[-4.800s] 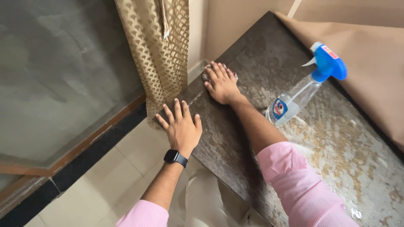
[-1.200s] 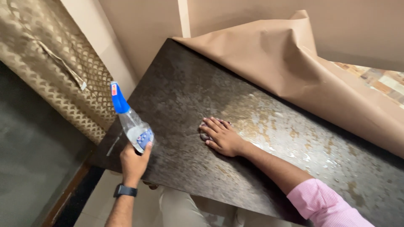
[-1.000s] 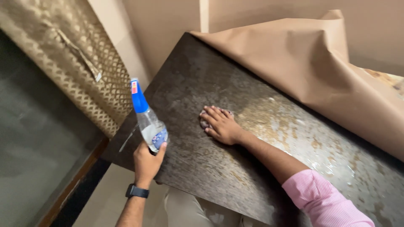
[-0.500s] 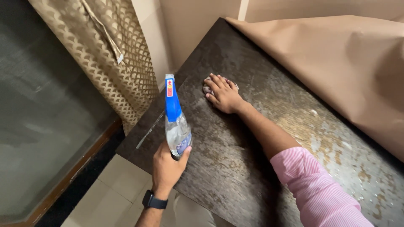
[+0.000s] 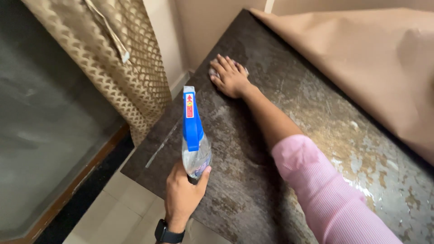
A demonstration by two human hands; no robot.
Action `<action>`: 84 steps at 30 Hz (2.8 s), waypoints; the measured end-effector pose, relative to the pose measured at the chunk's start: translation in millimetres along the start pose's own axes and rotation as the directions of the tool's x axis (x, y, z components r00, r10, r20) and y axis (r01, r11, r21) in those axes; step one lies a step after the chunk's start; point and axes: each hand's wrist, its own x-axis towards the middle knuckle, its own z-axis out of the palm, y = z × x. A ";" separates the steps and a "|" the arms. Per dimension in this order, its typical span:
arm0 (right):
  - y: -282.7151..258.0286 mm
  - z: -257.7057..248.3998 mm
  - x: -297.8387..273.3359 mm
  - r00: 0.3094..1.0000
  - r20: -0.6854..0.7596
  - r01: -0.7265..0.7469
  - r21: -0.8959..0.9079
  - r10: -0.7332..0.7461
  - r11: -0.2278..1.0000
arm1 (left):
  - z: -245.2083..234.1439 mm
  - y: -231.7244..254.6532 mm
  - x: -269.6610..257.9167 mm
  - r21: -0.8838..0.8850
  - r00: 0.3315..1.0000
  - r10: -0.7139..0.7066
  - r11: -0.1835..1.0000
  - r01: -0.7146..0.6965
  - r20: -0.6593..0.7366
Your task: The person sprays a liquid cleaner onto a dark tabletop and wipes it with a cloth. The person repeatedly sprays and wipes the surface, moving the cloth across the table. Finally, the person places the cleaning tools on a chair and pulls a brown paper sheet over the table.
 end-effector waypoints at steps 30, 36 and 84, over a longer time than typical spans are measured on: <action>-8.3 2.1 -27.1 0.999 -0.004 -0.037 0.067 0.038 0.997 | -5.2 6.7 7.2 -0.059 0.985 0.172 0.983 -0.172 0.003; -14.7 -3.8 -77.8 0.999 -0.024 -0.027 0.066 0.029 0.997 | -7.0 13.5 4.3 -0.028 0.976 0.219 0.975 -0.219 -0.010; 53.2 -49.7 -210.9 0.967 -0.121 -0.227 0.003 0.226 0.974 | -3.0 14.5 -6.0 0.052 0.979 0.201 0.979 -0.199 -0.031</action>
